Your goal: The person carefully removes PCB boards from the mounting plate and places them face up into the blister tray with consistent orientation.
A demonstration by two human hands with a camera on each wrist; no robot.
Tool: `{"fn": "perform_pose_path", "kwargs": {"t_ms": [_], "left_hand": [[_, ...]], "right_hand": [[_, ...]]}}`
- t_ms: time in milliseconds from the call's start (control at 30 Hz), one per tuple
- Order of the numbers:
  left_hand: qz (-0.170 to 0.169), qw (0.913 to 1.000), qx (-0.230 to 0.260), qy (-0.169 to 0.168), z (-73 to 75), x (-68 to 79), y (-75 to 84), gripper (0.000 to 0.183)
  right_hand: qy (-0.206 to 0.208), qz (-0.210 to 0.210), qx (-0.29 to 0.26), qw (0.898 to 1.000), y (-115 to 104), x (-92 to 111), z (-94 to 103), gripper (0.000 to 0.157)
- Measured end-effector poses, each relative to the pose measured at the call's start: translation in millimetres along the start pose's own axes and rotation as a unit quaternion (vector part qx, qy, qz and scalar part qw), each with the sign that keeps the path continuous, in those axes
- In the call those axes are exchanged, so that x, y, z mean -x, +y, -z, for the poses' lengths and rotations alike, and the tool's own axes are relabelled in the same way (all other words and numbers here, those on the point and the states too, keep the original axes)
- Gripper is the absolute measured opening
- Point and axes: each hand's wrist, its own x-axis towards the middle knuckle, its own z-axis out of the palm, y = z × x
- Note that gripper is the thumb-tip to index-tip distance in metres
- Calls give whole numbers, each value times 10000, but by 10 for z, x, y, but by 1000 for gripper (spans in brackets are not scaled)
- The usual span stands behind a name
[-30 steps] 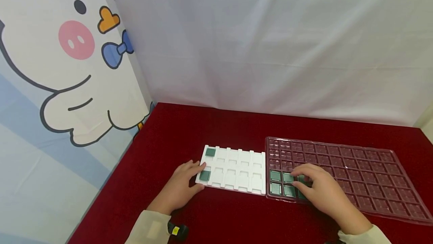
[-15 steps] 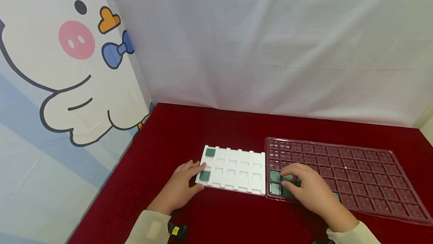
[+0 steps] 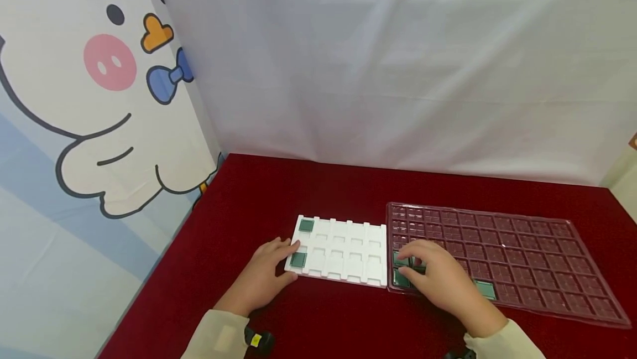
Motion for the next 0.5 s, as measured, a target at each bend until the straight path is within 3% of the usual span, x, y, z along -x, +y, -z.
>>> {"fn": "perform_pose_path", "kwargs": {"t_ms": [500], "left_hand": [[-64,10000,22,-34,0,-12,29,66]], "right_hand": [[-15,139,23,9999,-153,-180,-112,18]]}}
